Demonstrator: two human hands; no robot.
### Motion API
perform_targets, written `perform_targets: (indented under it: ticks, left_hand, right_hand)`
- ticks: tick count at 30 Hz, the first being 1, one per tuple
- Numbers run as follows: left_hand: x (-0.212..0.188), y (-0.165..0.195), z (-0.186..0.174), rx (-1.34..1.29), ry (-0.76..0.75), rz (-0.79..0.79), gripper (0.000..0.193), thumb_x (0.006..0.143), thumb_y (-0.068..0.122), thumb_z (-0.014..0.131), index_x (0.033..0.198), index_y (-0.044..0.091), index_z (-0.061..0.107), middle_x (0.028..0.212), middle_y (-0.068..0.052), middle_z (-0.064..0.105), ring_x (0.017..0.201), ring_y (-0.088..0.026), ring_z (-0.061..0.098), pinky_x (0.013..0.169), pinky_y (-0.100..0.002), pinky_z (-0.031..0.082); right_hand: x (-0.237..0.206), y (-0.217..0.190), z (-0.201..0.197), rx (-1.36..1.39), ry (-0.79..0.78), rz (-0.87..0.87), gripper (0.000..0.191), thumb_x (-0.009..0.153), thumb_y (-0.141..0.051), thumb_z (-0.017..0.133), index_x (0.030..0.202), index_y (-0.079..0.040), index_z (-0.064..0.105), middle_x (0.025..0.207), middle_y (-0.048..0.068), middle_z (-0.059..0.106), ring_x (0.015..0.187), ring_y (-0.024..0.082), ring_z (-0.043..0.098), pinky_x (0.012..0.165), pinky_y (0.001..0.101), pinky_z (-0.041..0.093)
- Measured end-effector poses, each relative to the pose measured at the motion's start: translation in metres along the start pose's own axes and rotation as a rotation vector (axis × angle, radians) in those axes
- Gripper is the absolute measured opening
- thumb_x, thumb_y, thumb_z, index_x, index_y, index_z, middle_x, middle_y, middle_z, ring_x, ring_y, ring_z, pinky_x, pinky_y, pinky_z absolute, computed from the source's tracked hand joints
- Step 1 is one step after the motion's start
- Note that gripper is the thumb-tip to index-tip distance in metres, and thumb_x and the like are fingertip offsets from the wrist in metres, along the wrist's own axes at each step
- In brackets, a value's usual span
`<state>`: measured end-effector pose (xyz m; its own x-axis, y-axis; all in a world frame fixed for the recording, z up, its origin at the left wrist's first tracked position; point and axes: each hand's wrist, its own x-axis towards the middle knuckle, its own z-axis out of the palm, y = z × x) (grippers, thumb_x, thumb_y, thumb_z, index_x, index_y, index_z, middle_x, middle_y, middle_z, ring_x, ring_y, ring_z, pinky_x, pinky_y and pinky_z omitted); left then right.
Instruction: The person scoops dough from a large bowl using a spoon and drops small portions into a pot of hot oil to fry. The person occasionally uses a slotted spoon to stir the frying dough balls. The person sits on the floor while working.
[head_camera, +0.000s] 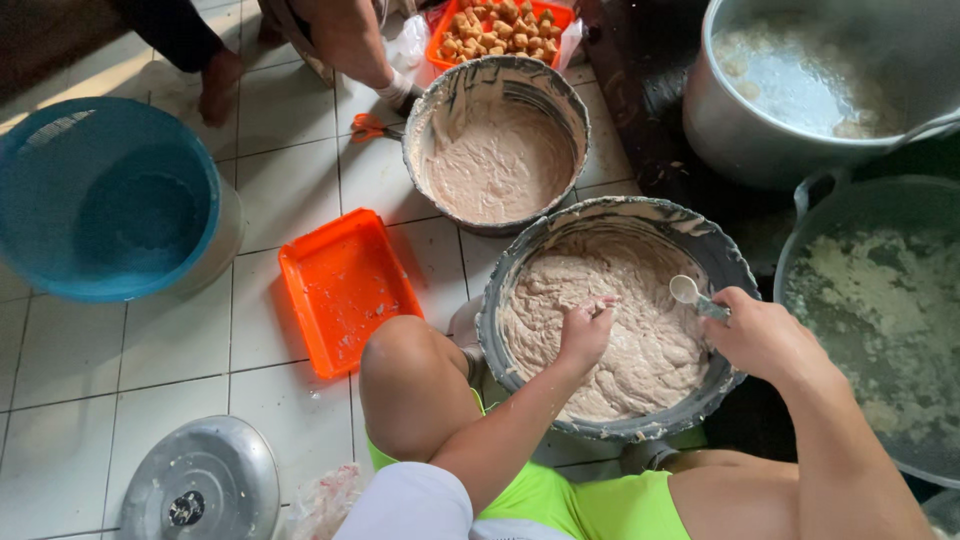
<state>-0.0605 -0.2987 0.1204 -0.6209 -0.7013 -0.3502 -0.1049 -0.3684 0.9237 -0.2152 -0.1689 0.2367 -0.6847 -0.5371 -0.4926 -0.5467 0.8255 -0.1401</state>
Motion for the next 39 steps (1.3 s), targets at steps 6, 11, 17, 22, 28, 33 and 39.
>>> perform_targets:
  ticks: [6, 11, 17, 22, 28, 33, 39]
  left_hand:
    - [-0.004, 0.004, -0.005, -0.026, 0.010, 0.014, 0.029, 0.093, 0.013, 0.063, 0.119, 0.005, 0.074, 0.082, 0.004, 0.065, 0.070, -0.003, 0.053, 0.065, -0.023, 0.046]
    - [-0.008, 0.005, -0.009, -0.011, 0.016, -0.066, 0.029, 0.093, 0.014, 0.062, 0.119, 0.005, 0.073, 0.076, 0.003, 0.062, 0.064, -0.005, 0.051, 0.059, -0.024, 0.043]
    - [-0.007, -0.006, -0.007, -0.110, -0.016, -0.083, 0.029, 0.095, 0.013, 0.063, 0.121, 0.003, 0.071, 0.077, 0.005, 0.061, 0.064, -0.003, 0.048, 0.058, -0.023, 0.041]
    - [0.000, -0.014, -0.008, -0.134, -0.015, -0.066, 0.028, 0.096, 0.011, 0.064, 0.121, 0.002, 0.070, 0.078, 0.004, 0.060, 0.061, -0.002, 0.047, 0.055, -0.022, 0.039]
    - [0.005, -0.019, -0.016, -0.150, 0.006, -0.081, 0.028, 0.097, 0.012, 0.061, 0.122, 0.004, 0.070, 0.074, 0.004, 0.058, 0.055, -0.003, 0.044, 0.049, -0.023, 0.037]
    - [0.015, -0.019, -0.033, -0.040, 0.092, -0.074, 0.031, 0.098, 0.012, 0.062, 0.128, 0.005, 0.070, 0.074, 0.005, 0.057, 0.058, -0.001, 0.044, 0.052, -0.021, 0.036]
    - [0.051, -0.035, -0.065, 0.108, 0.400, 0.181, 0.034, 0.099, 0.020, 0.068, 0.128, 0.001, 0.067, 0.113, -0.006, 0.075, 0.097, -0.011, 0.069, 0.086, -0.028, 0.053]
  right_hand:
    - [-0.002, -0.005, -0.001, -0.015, -0.025, 0.003, 0.050, 0.094, -0.042, 0.063, 0.139, -0.021, 0.060, 0.114, 0.013, 0.077, 0.112, 0.034, 0.070, 0.095, 0.0460, 0.055]
    - [-0.008, -0.007, -0.002, -0.018, -0.033, 0.004, 0.049, 0.094, -0.041, 0.063, 0.139, -0.021, 0.059, 0.111, 0.014, 0.077, 0.111, 0.034, 0.070, 0.093, 0.0470, 0.055]
    - [-0.012, -0.005, -0.003, 0.034, -0.015, -0.019, 0.051, 0.092, -0.041, 0.066, 0.138, -0.019, 0.058, 0.110, 0.014, 0.076, 0.109, 0.035, 0.070, 0.092, 0.0469, 0.055]
    - [-0.018, -0.004, -0.004, 0.036, 0.035, -0.057, 0.050, 0.092, -0.042, 0.065, 0.136, -0.019, 0.059, 0.106, 0.015, 0.076, 0.109, 0.037, 0.069, 0.092, 0.0486, 0.054]
    - [-0.028, -0.007, -0.012, 0.059, 0.034, -0.038, 0.046, 0.094, -0.040, 0.064, 0.134, -0.019, 0.061, 0.107, 0.017, 0.074, 0.108, 0.040, 0.067, 0.091, 0.0507, 0.053]
    - [-0.028, 0.024, -0.030, 0.129, 0.096, 0.031, 0.041, 0.098, -0.034, 0.061, 0.135, -0.018, 0.063, 0.114, 0.024, 0.070, 0.111, 0.044, 0.065, 0.095, 0.0521, 0.052]
    - [-0.006, 0.125, -0.002, 0.238, 0.149, 0.332, 0.048, 0.100, -0.024, 0.056, 0.146, -0.010, 0.053, 0.117, 0.029, 0.069, 0.106, 0.046, 0.068, 0.091, 0.0547, 0.052]
